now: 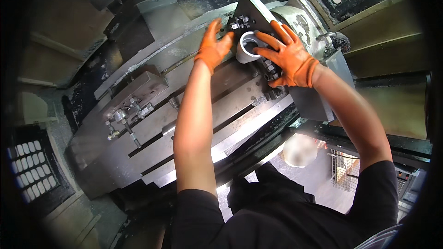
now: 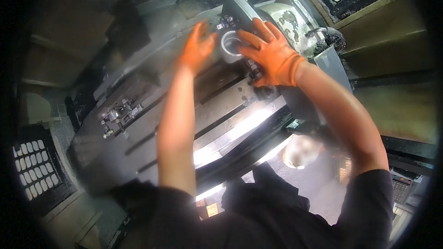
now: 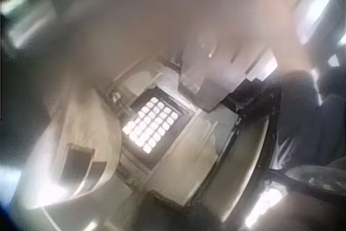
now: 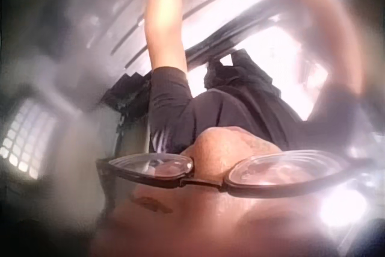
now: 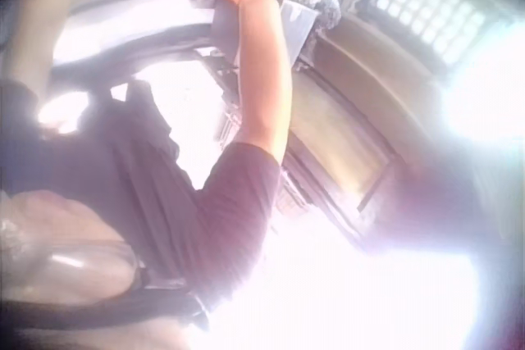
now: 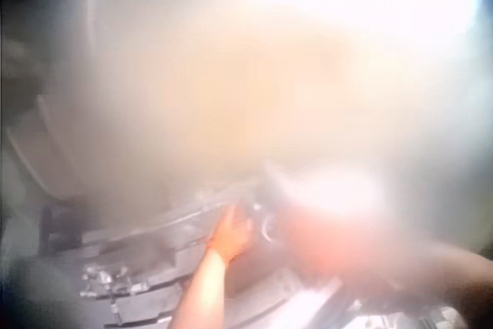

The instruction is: The person opens a CNC machine door, measures a cylindrical metal part with a dial indicator, then uses a wrench to tighten the part in the machine's chuck. The person then uses a compressed air nozzle to blow away metal shavings from the work area.

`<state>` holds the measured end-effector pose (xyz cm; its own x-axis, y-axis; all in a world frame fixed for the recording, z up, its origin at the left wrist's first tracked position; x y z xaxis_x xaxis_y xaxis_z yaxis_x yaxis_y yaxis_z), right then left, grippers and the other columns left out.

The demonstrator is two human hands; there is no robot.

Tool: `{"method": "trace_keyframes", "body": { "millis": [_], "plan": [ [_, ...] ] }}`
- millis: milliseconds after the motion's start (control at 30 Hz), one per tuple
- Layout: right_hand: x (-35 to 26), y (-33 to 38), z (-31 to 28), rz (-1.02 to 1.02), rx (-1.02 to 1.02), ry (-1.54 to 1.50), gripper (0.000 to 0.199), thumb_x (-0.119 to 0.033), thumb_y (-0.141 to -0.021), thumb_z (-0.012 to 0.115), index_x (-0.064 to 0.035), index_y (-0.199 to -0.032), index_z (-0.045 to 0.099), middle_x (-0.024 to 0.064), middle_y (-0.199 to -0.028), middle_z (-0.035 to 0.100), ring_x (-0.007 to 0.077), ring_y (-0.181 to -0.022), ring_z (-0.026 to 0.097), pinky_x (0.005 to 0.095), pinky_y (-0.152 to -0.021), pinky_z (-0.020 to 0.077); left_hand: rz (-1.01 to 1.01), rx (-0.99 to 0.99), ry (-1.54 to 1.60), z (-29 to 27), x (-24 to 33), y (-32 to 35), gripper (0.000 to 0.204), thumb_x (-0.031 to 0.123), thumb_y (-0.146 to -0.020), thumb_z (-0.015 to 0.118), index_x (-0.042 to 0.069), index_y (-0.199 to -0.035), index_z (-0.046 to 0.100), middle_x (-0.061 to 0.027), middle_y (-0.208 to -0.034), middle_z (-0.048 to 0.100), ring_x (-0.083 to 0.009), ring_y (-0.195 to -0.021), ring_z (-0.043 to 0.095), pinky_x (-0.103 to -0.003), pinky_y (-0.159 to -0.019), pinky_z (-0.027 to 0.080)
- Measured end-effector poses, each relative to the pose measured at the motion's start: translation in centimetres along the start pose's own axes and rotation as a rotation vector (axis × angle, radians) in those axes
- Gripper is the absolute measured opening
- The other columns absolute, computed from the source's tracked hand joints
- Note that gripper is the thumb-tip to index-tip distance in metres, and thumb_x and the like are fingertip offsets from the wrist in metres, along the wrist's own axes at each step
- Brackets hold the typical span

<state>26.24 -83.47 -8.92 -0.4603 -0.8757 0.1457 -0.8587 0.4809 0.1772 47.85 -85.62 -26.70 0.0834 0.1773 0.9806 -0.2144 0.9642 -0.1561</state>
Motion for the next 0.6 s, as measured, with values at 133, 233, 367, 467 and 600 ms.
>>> {"method": "trace_keyframes", "body": {
  "millis": [133,233,367,467,600],
  "plan": [
    [-0.3,-0.6,0.0,-0.045,0.071,-0.042,0.098,-0.041,-0.052,0.094,-0.0236,-0.140,0.057,0.0104,-0.157,0.040,0.0481,-0.150,0.026,0.0607,-0.121,0.0244,0.006,-0.087,-0.097,2.5,-3.0,-4.3,0.062,0.027,-0.082,0.086,0.007,-0.135,0.060,-0.0166,-0.124,0.069,-0.0308,-0.117,0.065,-0.037,-0.100,0.050],
    [0.0,-0.7,0.4,-0.062,0.085,-0.082,0.098,-0.038,-0.050,0.095,-0.0214,-0.139,0.059,0.0107,-0.155,0.042,0.0492,-0.149,0.026,0.0620,-0.120,0.0257,0.057,-0.058,-0.199,2.6,-3.3,-5.1,0.058,0.038,-0.079,0.087,0.008,-0.123,0.068,-0.0123,-0.107,0.075,-0.0285,-0.102,0.071,-0.037,-0.091,0.053],
    [-0.2,-0.6,-0.8,-0.043,0.049,-0.086,0.098,-0.036,-0.046,0.096,-0.0183,-0.136,0.061,0.0108,-0.154,0.044,0.0509,-0.148,0.027,0.0640,-0.119,0.0260,-0.005,-0.135,-0.238,2.2,4.2,-5.4,0.048,0.045,-0.080,0.080,0.007,-0.107,0.071,-0.0118,-0.094,0.075,-0.0243,-0.083,0.070,-0.038,-0.079,0.054],
    [-0.5,-1.4,-0.8,-0.026,0.012,-0.080,0.097,-0.035,-0.046,0.096,-0.0179,-0.134,0.062,0.0109,-0.154,0.045,0.0522,-0.147,0.028,0.0651,-0.118,0.0252,-0.126,-0.038,-0.086,1.8,3.3,-6.4,0.042,0.042,-0.081,0.073,0.002,-0.091,0.067,-0.0107,-0.080,0.071,-0.0190,-0.070,0.063,-0.038,-0.068,0.051],
    [-0.5,-1.7,-0.6,-0.024,0.005,-0.070,0.092,-0.034,-0.048,0.095,-0.0175,-0.132,0.063,0.0117,-0.152,0.047,0.0528,-0.146,0.030,0.0661,-0.118,0.0252,-0.338,-0.006,0.214,2.5,2.5,-4.7,0.039,0.040,-0.083,0.071,0.001,-0.089,0.066,-0.0047,-0.077,0.066,-0.0167,-0.069,0.057,-0.034,-0.068,0.049]
  ]
}}
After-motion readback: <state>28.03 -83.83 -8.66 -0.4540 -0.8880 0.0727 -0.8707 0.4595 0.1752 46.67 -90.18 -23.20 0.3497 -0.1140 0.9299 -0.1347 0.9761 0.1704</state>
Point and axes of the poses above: each hand's wrist, its own y-axis away from the middle knuckle, its own z-axis out of the palm, x = y × z, the point moved 3 cm from there along -y, towards the middle knuckle
